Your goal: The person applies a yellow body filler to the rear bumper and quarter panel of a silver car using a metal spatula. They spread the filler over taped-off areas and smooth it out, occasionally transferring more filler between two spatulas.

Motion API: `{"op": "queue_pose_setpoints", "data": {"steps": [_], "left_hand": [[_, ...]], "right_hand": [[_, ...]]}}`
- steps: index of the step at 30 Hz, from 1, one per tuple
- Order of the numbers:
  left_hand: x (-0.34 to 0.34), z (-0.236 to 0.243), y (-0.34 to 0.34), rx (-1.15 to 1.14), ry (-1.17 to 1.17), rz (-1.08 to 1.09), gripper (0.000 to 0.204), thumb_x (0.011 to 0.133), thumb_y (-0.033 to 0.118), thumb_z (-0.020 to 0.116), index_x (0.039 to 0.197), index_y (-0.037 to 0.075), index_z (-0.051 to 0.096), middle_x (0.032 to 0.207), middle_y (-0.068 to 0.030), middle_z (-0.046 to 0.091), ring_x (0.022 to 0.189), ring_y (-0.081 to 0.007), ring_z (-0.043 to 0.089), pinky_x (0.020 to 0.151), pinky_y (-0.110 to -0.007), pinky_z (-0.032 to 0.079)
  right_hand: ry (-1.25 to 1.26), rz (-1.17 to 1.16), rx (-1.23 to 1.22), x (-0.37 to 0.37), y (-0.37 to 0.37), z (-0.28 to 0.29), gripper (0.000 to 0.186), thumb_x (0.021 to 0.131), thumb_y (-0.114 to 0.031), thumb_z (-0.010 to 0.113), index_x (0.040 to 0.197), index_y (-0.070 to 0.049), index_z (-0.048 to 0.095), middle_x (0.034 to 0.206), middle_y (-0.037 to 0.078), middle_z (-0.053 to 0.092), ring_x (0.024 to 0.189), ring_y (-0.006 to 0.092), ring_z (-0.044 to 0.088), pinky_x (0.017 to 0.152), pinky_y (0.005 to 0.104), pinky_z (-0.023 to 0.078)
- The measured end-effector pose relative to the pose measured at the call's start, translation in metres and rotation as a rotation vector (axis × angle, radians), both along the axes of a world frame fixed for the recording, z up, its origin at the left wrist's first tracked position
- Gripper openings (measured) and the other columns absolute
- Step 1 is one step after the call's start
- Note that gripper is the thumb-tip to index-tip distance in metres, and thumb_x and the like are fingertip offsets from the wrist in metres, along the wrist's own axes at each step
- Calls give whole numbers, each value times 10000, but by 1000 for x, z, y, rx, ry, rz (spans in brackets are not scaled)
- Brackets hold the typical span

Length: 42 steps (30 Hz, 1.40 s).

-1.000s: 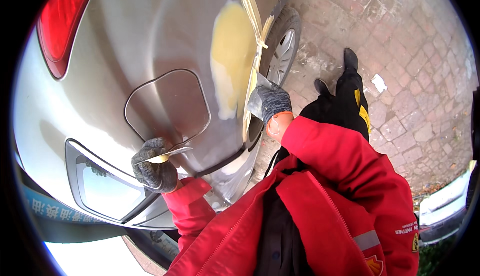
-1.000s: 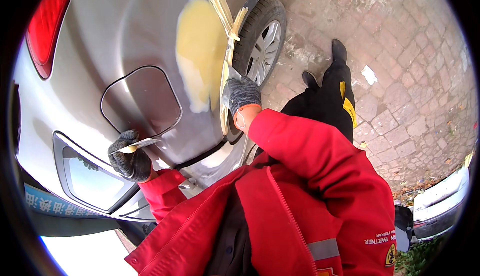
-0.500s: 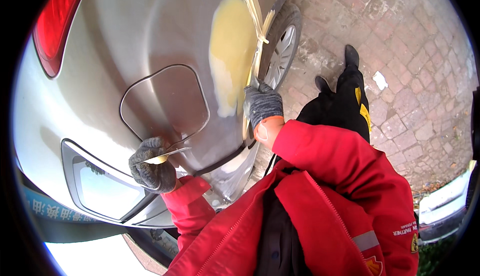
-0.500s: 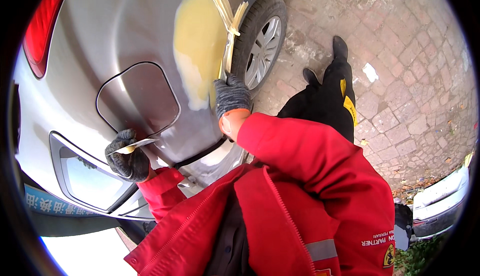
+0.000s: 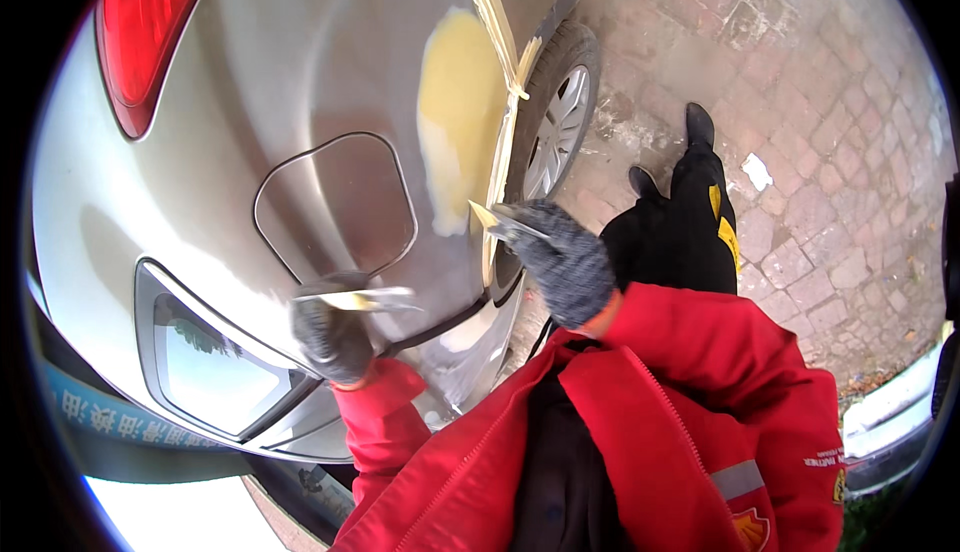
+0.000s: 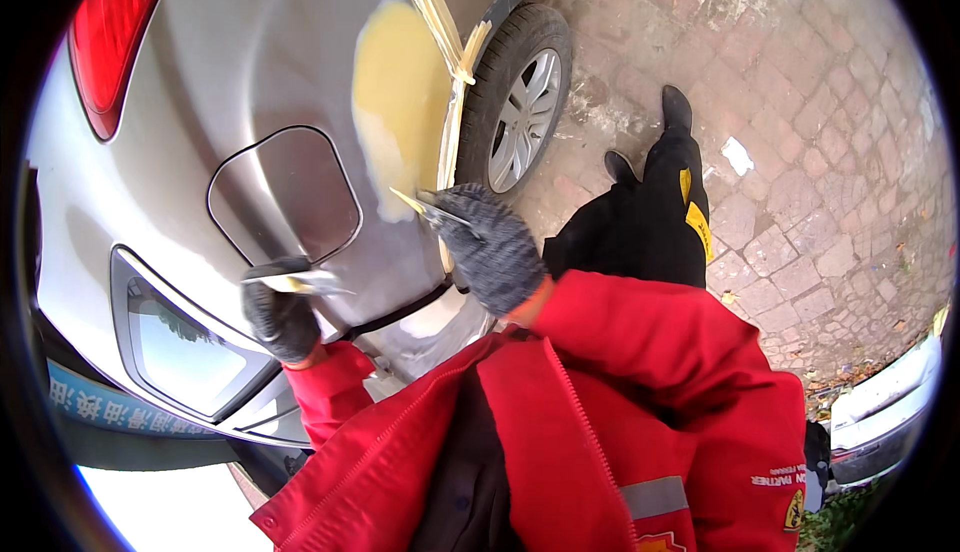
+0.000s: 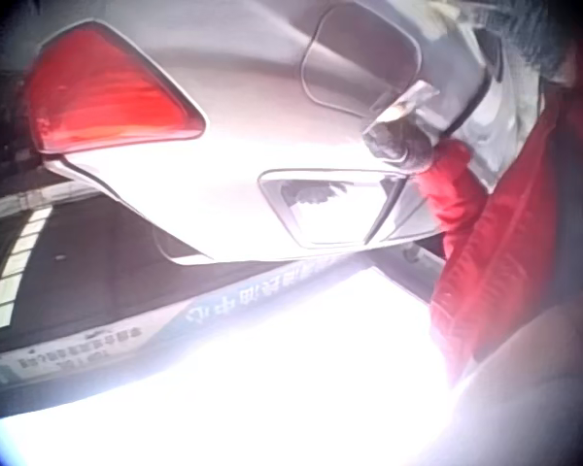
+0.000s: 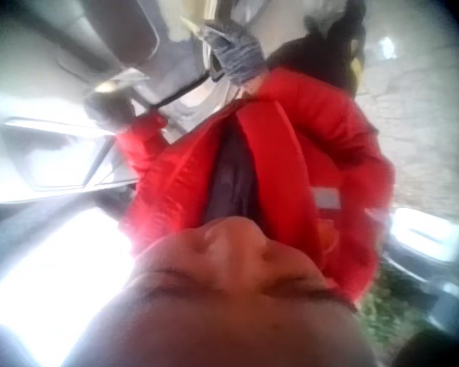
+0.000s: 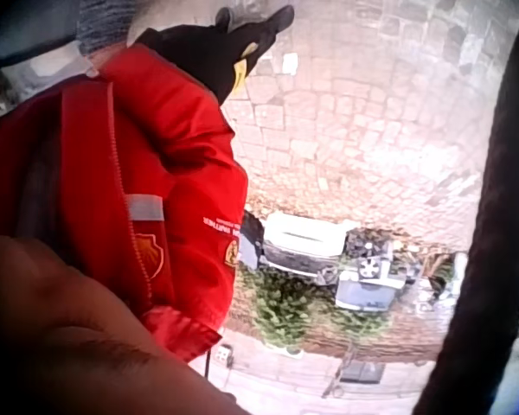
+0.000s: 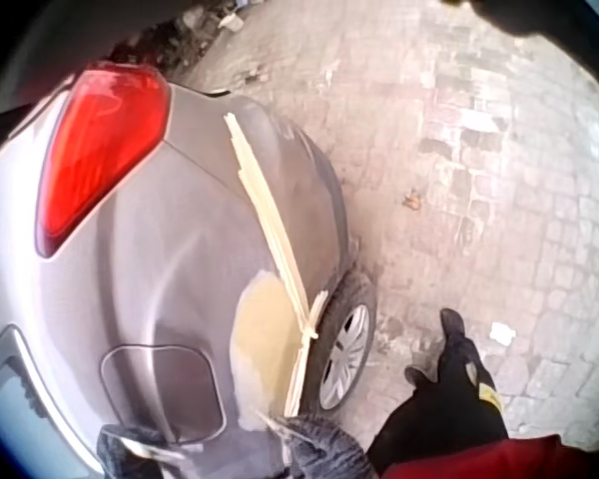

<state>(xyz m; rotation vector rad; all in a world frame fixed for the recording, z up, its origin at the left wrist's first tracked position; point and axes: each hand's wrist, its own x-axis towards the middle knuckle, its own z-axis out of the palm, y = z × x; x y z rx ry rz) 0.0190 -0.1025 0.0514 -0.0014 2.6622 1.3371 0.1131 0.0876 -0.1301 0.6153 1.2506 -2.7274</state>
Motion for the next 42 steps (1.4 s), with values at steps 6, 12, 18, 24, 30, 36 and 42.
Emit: {"op": "queue_pose_setpoints", "data": {"steps": [6, 12, 18, 24, 30, 36, 42], "left_hand": [[44, -38, 45, -391, -352, -70, 350, 975, 308, 510, 917, -3, 660, 834, -115, 665, 758, -215, 634, 685, -330, 490], [52, -45, 53, -202, -295, 42, 468, 975, 412, 522, 938, -41, 632, 858, -154, 687, 770, -227, 659, 718, -329, 526], [46, -72, 42, 332, -247, 155, 332, 887, 371, 644, 884, 47, 571, 676, -99, 574, 705, -311, 610, 662, -443, 531], [52, -109, 39, 368, -291, 63, 319, 980, 361, 502, 868, 75, 590, 656, -82, 561, 662, -294, 606, 576, -440, 483], [61, -125, 50, 170, -152, 146, 343, 1029, 320, 433, 738, 150, 494, 543, 15, 396, 480, -163, 396, 472, -308, 330], [59, -121, 44, 198, -164, 12, 323, 1026, 303, 438, 761, 132, 509, 545, 8, 408, 496, -157, 399, 497, -299, 343], [61, -119, 38, 253, -188, -2, 282, 1013, 291, 456, 791, 129, 518, 557, 3, 418, 506, -167, 412, 498, -308, 349]], "right_hand": [[381, 234, -5, 9, 65, 17, 309, 917, -156, 631, 1191, -13, 627, 1067, 140, 620, 1036, 303, 585, 938, 394, 469], [706, 188, 288, 28, 32, -20, 392, 897, -164, 628, 1267, -40, 588, 1103, 156, 607, 1070, 326, 562, 931, 406, 474], [611, 387, 363, 64, -2, -116, 333, 946, -168, 522, 1240, -25, 586, 1117, 181, 621, 1021, 321, 605, 887, 400, 499], [-248, 103, -134, 68, -60, -158, 345, 902, -213, 630, 1155, 19, 601, 1005, 221, 661, 913, 339, 652, 809, 384, 513], [-238, -20, -227, 60, -88, -165, 317, 884, -194, 644, 1112, 25, 610, 951, 216, 675, 888, 322, 660, 799, 389, 513], [-285, -230, -585, 53, -91, -167, 271, 890, -152, 650, 1088, 29, 615, 901, 106, 687, 797, 159, 628, 744, 304, 510], [-307, -345, -610, 51, -80, -185, 229, 877, -134, 663, 1058, 3, 630, 922, 76, 671, 803, 147, 610, 752, 286, 496]]}}
